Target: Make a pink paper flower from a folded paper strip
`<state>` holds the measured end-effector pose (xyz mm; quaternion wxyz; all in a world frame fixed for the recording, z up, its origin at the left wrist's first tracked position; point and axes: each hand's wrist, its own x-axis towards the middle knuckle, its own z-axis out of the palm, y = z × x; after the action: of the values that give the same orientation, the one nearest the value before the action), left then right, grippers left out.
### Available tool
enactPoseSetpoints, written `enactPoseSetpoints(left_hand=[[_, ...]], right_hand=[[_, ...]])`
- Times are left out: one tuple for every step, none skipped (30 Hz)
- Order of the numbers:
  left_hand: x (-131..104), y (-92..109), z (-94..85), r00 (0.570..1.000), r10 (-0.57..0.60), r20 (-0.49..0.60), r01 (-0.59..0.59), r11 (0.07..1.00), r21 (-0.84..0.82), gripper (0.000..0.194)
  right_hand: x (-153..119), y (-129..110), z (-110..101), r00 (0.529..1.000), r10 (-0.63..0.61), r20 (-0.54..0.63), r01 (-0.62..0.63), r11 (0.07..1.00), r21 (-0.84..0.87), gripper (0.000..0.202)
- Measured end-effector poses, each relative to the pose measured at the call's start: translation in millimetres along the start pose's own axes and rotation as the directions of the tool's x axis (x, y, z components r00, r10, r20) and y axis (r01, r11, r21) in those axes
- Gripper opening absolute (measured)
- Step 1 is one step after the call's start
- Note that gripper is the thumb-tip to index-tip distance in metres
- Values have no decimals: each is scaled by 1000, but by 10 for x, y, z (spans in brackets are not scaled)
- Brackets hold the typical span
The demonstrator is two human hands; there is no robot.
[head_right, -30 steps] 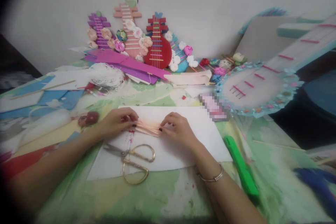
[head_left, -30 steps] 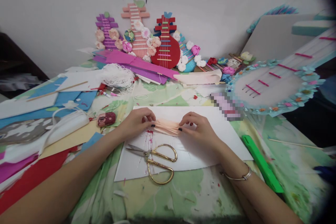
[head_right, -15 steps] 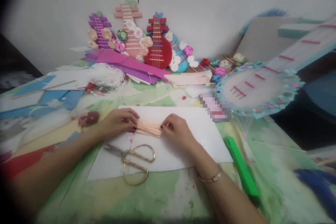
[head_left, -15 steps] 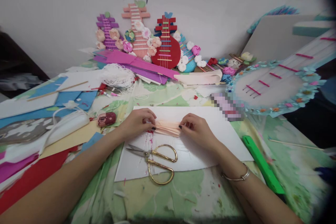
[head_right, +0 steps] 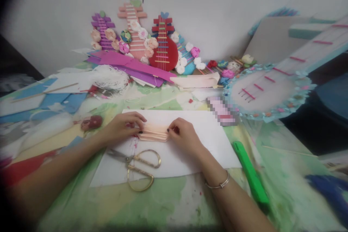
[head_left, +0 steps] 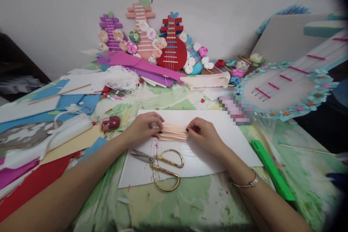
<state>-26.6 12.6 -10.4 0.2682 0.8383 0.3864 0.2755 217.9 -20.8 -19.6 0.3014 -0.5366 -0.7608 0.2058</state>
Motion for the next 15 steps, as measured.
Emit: enactPoseSetpoints(left_hand=[[1,-5,8,1000,6,-1,-6,1000,5,10],[1,-12,18,1000,12,-1,-12,1000,9,10],[1,-21,27,1000,17,-1,-17,1000,12,10],[0,-30,36,1000,23,-1,-23,1000,15,10],[0,-38,43,1000,27,1,-27,999,18,11],[-1,-43,47,1000,29,2,-29,999,21,11],[-2,-45,50,1000,28,4,-29,999,24,11],[-3,-45,51,1000,27,4,-27,999,25,11],[-5,-42,50,1000,27,6,-27,999,27,11],[-6,-37,48,1000,28,9,-28,999,27,11],[-7,-32,45,1000,30,9,-30,999,26,11],[-9,-27,43,999,31,10,-32,999,24,10],[-10,-23,42,999,32,11,-32,999,21,10],[-11,-20,43,999,31,10,-32,999,18,9],[-10,-19,46,1000,30,9,-30,999,15,9]], right_hand=[[-1,2,1,1000,-1,-2,1,1000,1,7],[-3,4,2,1000,-3,-3,3,1000,4,7],[-4,5,2,1000,-5,-6,5,1000,5,8],[-6,5,2,1000,-9,-7,9,1000,6,8],[-7,4,1,1000,-12,-7,12,1000,7,8],[-8,2,-1,1000,-14,-6,14,1000,6,8],[-8,1,-3,1000,-15,-5,15,1000,5,8],[-8,-1,-5,1000,-15,-3,15,1000,3,8],[-9,-3,-7,1000,-12,0,12,1000,2,8],[-9,-5,-9,1000,-11,2,11,1000,1,8],[-9,-6,-11,1000,-11,3,11,1000,0,8],[-9,-7,-12,1000,-12,5,12,1000,0,8],[-10,-8,-13,1000,-15,5,15,1000,0,8],[-10,-8,-14,1000,-17,6,17,1000,1,8],[-10,-9,-14,1000,-17,7,17,1000,1,9]])
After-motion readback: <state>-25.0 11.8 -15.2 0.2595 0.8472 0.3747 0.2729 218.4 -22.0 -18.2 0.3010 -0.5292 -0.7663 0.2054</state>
